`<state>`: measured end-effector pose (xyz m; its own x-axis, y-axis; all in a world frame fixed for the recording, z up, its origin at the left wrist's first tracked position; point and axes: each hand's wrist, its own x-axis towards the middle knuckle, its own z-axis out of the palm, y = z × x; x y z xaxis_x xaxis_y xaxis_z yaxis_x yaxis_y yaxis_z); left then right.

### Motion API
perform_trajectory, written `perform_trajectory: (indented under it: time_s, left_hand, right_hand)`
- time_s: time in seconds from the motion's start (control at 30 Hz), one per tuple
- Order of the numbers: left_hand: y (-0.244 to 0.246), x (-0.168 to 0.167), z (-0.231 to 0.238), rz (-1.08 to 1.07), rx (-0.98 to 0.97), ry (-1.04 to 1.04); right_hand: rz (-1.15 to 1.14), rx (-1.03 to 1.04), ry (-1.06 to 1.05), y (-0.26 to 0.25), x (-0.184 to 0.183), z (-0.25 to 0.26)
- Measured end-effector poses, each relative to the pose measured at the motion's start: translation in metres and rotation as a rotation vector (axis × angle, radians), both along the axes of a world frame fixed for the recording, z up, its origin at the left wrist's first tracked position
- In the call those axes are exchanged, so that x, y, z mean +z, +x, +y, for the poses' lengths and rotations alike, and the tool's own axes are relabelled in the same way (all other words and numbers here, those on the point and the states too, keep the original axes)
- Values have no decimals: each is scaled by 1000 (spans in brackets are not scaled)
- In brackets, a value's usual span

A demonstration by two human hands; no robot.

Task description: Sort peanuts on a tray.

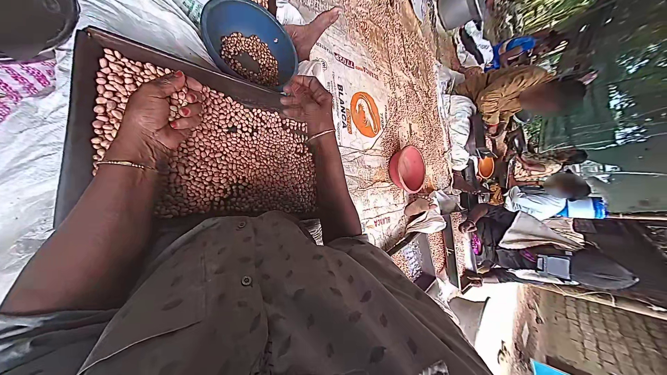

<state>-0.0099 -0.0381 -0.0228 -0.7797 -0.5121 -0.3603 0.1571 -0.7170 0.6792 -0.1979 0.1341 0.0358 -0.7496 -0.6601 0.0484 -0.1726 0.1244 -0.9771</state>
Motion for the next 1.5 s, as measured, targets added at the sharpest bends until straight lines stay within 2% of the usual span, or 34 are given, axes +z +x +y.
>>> perform_trajectory:
  time_s: [0.07, 0.17, 0.23, 0.33, 0.4, 0.5, 0.63, 0.73, 0.77, 0.83, 0.9, 1.13, 1.3, 1.37, 1.43, 1.5]
  left_hand:
    - [-1, 1, 0, 1, 5, -7]
    - [-1, -1, 0, -8, -2, -16]
    - [-2, -3, 0, -16, 4, -12]
    - [-1, -1, 2, -30, 15, -12]
    - [0, -1, 1, -39, 19, -17]
    - [-1, -2, 0, -31, 12, -19]
    - [-2, 2, 4, -40, 9, -23]
    - [-1, 2, 4, -48, 13, -22]
    - [-1, 1, 3, -46, 14, -22]
    - [-1, 0, 2, -30, 9, -24]
    - [-1, 0, 2, -27, 7, -23]
    - [-1, -1, 2, -39, -2, -29]
    - [0, 1, 3, -64, -2, -34]
    - [-1, 1, 3, -49, -2, -32]
    - [-1, -1, 2, -34, -11, -39]
    - [-1, -2, 3, -34, -54, -74]
  right_hand:
    - [-169, 244, 176, 27, -12, 22]
    - [-272, 543, 350, 54, -45, 47]
    - [-345, 433, 313, 49, -61, 56]
    - [-368, 50, 153, 24, -66, 65]
    - [-293, -54, 126, 14, -58, 72]
    - [-157, -18, 167, 16, -52, 91]
    - [51, 162, 248, 42, -53, 111]
    - [233, 422, 211, 64, -64, 117]
    - [336, 489, 263, 70, -67, 116]
    - [525, 576, 541, 82, -67, 114]
    - [634, 576, 659, 89, -67, 112]
    - [687, 592, 671, 90, -63, 108]
    - [657, 728, 902, 90, -46, 95]
    - [575, 630, 743, 77, -49, 101]
    - [444, 382, 441, 56, -56, 108]
    - [233, 164, 257, 41, -54, 109]
